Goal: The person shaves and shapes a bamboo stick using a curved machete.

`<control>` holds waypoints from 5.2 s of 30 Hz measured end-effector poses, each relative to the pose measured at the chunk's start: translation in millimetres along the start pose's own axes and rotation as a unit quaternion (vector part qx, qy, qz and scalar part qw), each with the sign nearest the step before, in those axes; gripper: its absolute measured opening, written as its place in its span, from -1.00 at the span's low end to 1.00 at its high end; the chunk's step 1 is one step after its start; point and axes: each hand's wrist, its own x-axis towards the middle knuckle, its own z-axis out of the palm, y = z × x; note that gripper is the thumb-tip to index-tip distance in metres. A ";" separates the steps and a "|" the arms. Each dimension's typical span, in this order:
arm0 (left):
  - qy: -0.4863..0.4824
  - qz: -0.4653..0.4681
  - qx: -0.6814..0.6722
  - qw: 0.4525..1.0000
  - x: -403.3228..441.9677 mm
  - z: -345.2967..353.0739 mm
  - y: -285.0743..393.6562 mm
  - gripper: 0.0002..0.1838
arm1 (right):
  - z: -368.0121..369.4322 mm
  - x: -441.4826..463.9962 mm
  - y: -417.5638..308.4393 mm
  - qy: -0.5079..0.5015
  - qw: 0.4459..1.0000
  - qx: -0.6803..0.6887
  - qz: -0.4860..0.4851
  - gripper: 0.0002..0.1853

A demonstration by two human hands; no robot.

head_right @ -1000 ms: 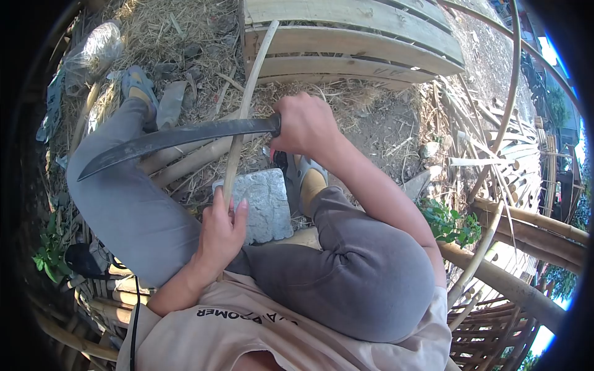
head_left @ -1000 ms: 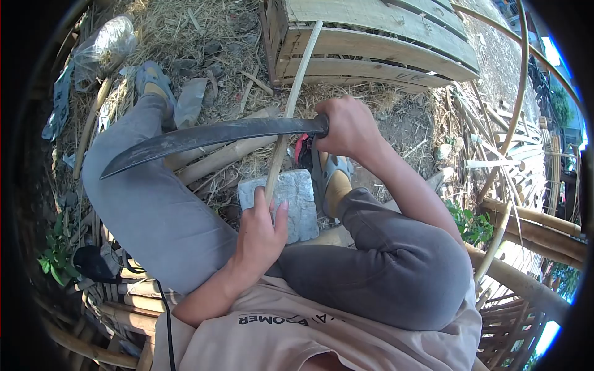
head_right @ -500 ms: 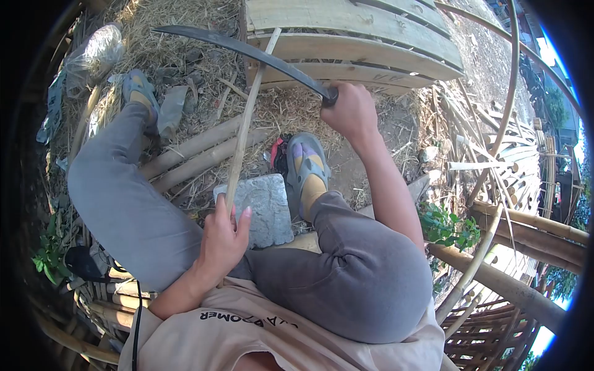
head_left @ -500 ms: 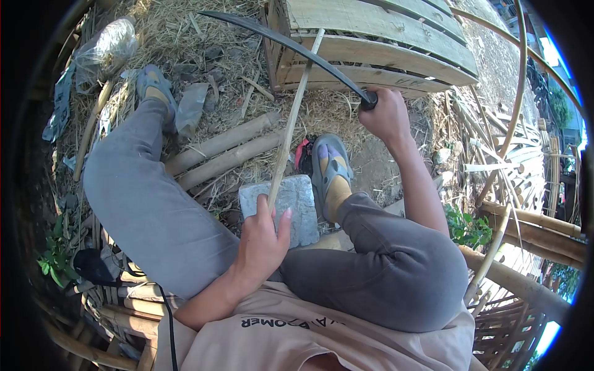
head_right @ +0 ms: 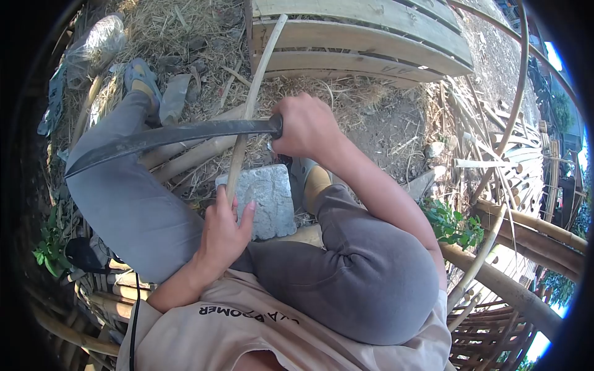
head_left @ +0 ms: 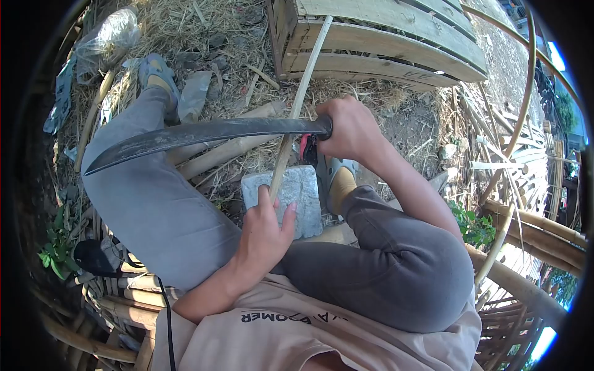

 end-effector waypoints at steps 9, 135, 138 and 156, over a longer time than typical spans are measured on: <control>0.020 0.031 -0.022 0.999 -3.0 4.2 -1.8 -0.67 | -1.0 9.6 67.3 0.177 0.977 -0.030 0.114 -0.74; -0.030 -0.014 0.033 0.999 -4.5 0.4 0.0 -0.62 | -36.1 27.3 24.0 0.081 0.988 -0.102 0.081 -0.59; -0.024 -0.006 0.030 0.999 -4.2 -1.3 1.0 -0.63 | -30.9 38.0 45.4 0.131 0.981 -0.118 0.075 -0.63; -0.040 -0.006 -0.079 0.996 -6.4 -4.6 -2.6 -0.75 | -25.9 14.2 26.1 0.126 0.991 -0.050 0.008 -0.73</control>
